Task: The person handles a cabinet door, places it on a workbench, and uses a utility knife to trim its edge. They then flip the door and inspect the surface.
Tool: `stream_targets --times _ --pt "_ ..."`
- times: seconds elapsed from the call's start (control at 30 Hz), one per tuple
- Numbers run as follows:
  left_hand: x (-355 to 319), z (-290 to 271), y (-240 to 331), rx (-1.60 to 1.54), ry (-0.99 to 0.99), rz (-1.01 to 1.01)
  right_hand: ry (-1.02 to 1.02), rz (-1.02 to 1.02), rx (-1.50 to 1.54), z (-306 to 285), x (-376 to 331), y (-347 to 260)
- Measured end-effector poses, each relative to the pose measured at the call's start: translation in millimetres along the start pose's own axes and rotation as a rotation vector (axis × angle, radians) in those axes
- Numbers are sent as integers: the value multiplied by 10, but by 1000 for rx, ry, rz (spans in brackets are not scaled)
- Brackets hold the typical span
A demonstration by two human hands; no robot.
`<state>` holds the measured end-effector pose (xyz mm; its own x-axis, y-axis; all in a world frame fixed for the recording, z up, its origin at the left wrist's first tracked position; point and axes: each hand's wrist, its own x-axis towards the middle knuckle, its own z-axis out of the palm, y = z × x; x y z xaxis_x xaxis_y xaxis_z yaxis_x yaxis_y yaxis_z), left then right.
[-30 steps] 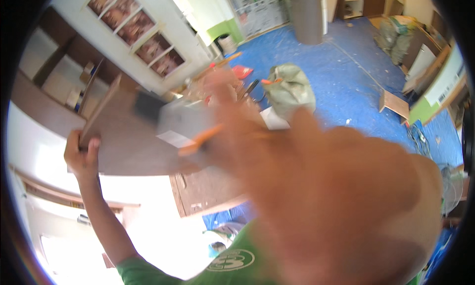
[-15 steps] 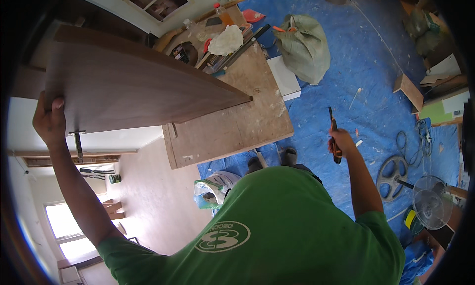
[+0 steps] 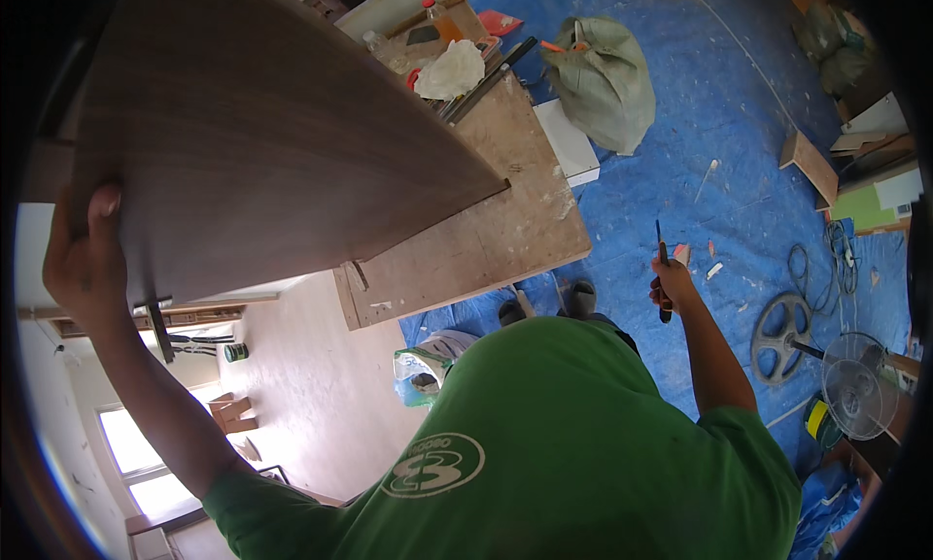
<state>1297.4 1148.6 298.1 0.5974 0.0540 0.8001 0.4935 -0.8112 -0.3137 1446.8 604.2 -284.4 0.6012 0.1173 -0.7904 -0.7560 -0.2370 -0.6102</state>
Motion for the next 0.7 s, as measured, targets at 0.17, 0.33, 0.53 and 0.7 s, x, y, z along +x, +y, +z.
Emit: stream_targets --times 0.17,0.33,0.53,0.7 --pt "-230 -300 5 137 -94 -98 29 -96 55 342 -155 -300" --pt "-408 -398 16 156 -55 -94 -97 -164 11 763 -257 -678" --pt "-755 -697 288 -41 -91 -122 -313 -277 -77 1301 -443 -961" --pt "-1097 -1016 419 56 -76 -93 -407 -370 -256 1595 -483 -973"
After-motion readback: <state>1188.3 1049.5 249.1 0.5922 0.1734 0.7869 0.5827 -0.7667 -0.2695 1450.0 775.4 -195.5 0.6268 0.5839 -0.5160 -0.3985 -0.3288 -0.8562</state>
